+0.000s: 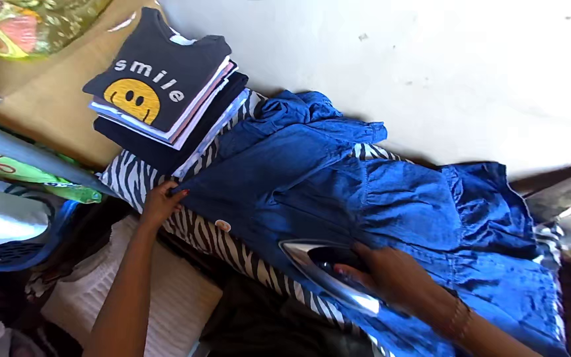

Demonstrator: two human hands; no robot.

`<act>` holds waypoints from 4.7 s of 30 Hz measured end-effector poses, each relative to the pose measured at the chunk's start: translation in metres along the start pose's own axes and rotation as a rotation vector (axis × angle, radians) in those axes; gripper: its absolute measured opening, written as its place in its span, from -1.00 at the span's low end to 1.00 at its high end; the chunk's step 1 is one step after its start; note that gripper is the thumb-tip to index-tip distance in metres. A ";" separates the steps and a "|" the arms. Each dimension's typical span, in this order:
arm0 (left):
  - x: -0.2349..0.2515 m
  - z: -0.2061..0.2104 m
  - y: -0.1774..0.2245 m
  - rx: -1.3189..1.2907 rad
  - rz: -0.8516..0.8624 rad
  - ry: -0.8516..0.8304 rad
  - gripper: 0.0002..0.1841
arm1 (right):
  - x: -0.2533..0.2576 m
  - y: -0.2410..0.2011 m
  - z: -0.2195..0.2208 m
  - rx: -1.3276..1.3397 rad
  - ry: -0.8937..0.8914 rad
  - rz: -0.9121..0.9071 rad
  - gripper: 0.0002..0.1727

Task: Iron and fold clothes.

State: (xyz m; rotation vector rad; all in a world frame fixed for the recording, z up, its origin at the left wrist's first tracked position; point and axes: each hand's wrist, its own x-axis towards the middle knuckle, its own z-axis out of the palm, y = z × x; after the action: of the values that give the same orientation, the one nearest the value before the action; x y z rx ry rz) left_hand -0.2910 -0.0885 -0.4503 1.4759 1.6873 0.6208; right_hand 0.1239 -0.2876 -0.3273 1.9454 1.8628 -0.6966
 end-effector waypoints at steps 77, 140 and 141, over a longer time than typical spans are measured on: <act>-0.141 0.286 0.135 0.474 1.159 -0.184 -0.46 | -0.110 0.232 0.099 0.670 0.622 1.199 -0.31; -0.146 0.196 0.101 0.253 1.043 -0.338 -0.29 | -0.245 0.269 0.112 0.527 0.533 1.287 -0.31; -0.144 0.179 0.096 0.251 1.002 -0.273 -0.31 | -0.244 0.298 0.115 0.505 0.557 1.261 -0.28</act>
State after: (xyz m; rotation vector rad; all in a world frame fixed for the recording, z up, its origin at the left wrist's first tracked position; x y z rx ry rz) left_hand -0.0886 -0.2328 -0.4413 2.4579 0.7460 0.6700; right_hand 0.4060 -0.5726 -0.3041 3.2284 0.2666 -0.1845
